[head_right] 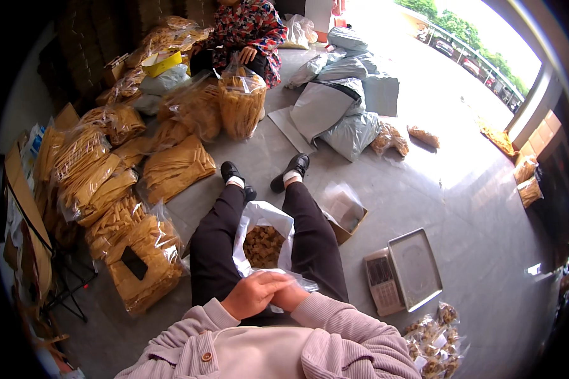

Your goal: The person sits on the floor and scoops brown snack pieces from a large white bag into small clear plastic bags. They weigh the filled bags on a digital scale, seal them, and place them aside. The process is repeated for multiple bags.

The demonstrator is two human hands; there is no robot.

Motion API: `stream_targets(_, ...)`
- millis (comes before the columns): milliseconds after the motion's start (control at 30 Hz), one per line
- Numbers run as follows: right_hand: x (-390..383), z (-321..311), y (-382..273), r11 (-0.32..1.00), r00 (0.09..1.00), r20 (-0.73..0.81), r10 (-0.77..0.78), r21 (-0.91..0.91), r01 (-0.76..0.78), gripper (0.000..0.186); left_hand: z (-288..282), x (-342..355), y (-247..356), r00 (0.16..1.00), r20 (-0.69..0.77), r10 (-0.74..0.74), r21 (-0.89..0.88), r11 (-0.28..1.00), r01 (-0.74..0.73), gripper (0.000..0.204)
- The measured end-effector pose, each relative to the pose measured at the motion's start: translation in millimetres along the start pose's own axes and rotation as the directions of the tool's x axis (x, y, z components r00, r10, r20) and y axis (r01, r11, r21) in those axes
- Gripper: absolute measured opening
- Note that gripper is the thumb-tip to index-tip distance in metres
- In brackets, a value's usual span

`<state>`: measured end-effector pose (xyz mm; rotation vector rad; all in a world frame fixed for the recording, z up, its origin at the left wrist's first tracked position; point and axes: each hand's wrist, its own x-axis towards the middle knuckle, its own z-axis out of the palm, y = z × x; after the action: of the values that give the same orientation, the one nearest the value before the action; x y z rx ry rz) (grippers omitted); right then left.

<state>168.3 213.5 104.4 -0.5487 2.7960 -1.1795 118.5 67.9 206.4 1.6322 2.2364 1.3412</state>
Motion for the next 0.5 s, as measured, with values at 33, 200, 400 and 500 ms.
stream_targets(33,-1,6,8,0.997,0.993,0.089,0.073,-0.025,-0.071,0.028,1,1,2,1.0,-0.007,0.025,-0.014,1.0,-0.025,0.034)
stream_targets(200,1,0,9,0.928,0.999,-0.031,-0.012,-0.372,0.0,0.032,-3,-5,-1,1.0,-0.021,-0.011,0.047,0.999,0.012,0.034)
stream_targets(400,-9,10,6,0.887,0.993,-0.034,0.115,-0.446,-0.118,0.038,6,-10,-7,0.996,-0.053,-0.069,0.12,0.99,0.075,0.037)
stream_targets(500,-14,8,2,0.9,0.989,0.072,0.132,-0.427,-0.09,0.045,7,-10,-8,0.999,0.013,-0.037,0.08,0.996,0.036,0.039)
